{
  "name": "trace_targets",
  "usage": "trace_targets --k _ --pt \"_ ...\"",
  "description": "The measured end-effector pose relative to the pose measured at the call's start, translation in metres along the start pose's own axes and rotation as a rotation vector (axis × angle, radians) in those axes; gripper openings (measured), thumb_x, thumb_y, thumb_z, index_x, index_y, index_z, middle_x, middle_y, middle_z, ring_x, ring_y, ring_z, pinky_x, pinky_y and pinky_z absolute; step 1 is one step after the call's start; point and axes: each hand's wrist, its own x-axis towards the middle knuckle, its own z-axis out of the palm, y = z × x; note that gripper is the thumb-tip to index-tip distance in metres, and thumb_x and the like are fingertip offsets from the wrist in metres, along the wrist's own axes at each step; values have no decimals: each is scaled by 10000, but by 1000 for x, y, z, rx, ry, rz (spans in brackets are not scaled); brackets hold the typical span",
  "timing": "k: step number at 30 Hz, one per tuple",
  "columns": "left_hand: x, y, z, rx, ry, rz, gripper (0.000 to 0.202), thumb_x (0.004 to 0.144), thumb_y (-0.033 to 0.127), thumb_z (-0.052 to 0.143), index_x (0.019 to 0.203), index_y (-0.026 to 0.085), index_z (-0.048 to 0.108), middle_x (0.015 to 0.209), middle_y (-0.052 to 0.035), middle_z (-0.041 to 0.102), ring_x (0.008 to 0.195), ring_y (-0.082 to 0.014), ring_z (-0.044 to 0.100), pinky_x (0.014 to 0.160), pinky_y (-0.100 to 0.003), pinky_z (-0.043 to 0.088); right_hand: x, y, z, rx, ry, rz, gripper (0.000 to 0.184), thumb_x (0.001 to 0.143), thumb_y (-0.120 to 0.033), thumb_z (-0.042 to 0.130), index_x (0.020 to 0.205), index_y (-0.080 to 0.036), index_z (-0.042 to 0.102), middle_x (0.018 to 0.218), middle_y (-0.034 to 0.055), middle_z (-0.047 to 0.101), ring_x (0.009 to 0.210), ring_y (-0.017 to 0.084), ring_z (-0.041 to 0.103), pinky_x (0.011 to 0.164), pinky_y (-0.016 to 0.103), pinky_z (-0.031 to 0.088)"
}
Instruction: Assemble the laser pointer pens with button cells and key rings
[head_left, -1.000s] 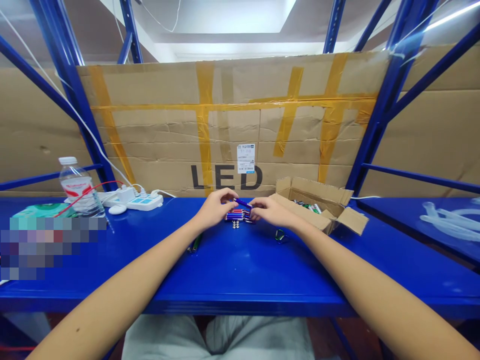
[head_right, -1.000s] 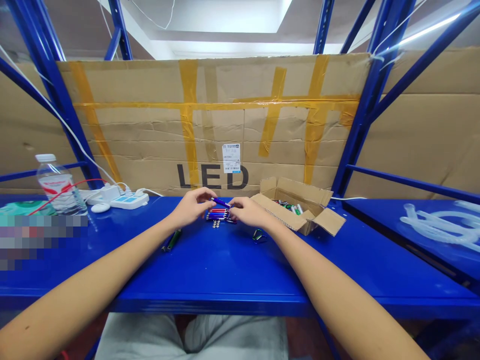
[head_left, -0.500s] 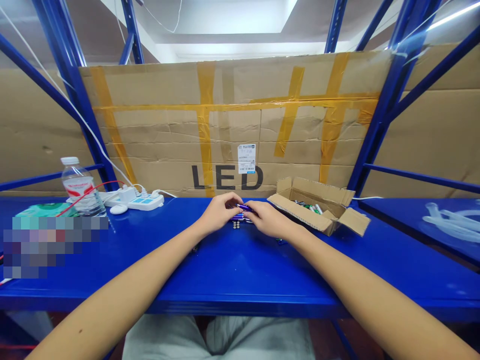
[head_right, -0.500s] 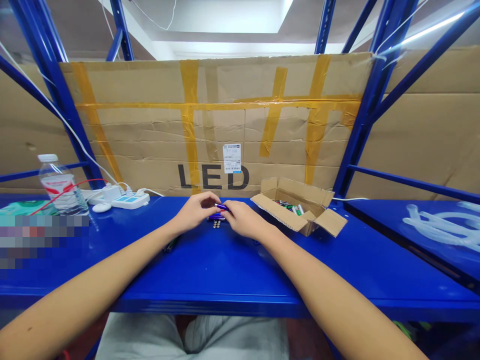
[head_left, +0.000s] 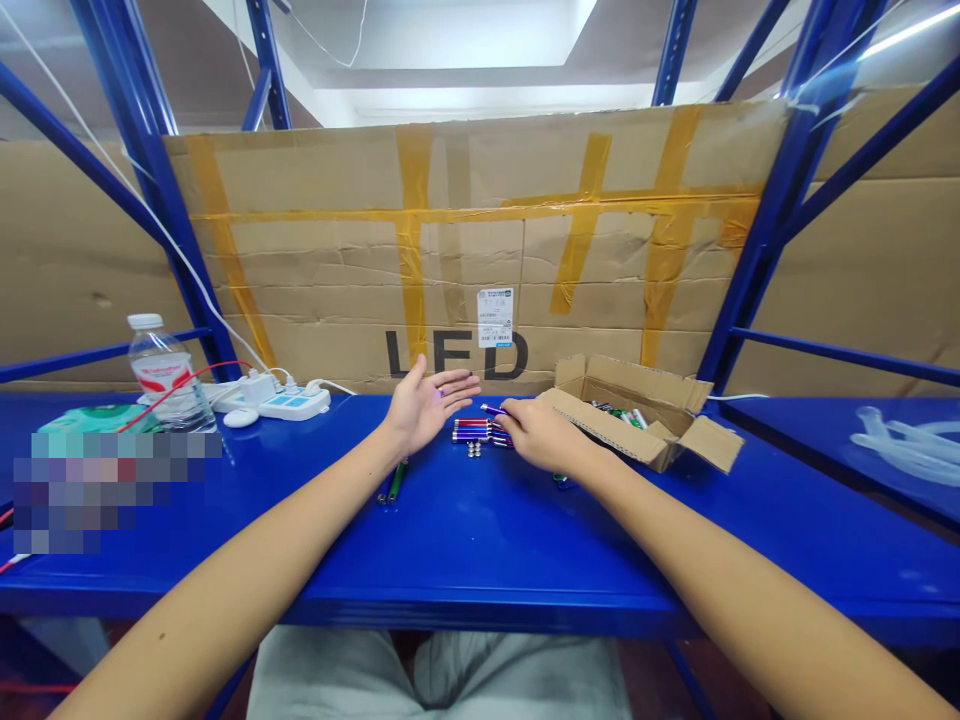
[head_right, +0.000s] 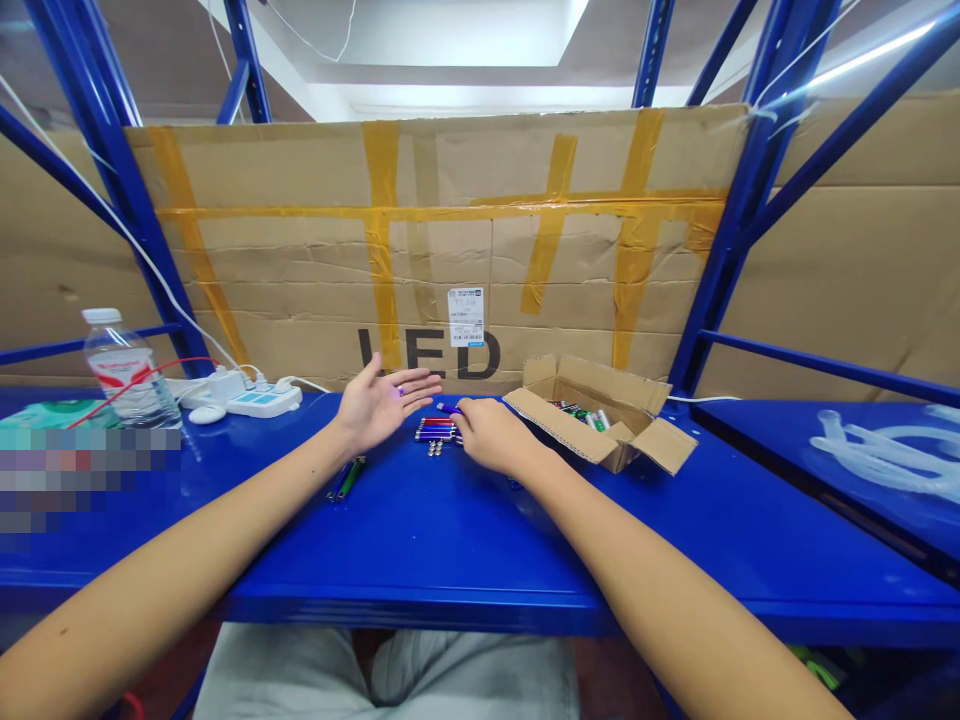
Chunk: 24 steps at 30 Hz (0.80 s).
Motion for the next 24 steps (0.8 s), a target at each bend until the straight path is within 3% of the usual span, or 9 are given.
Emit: trace_targets --k 10,24 --pt "1 -1 -2 8 2 -4 683 935 613 295 1076 53 660 1205 -218 655 1227 -328 558 1086 -433 385 -1 -1 0 -22 -30 -22 317 999 -319 374 883 -176 632 914 93 716 818 194 629 660 276 307" --pt "5 -8 -2 65 109 19 686 947 602 285 979 49 689 1108 -244 680 1127 -318 618 1047 -414 428 1 1 3 -12 -51 89 356 1007 -345 333 942 -169 636 967 112 718 832 207 639 666 278 337"
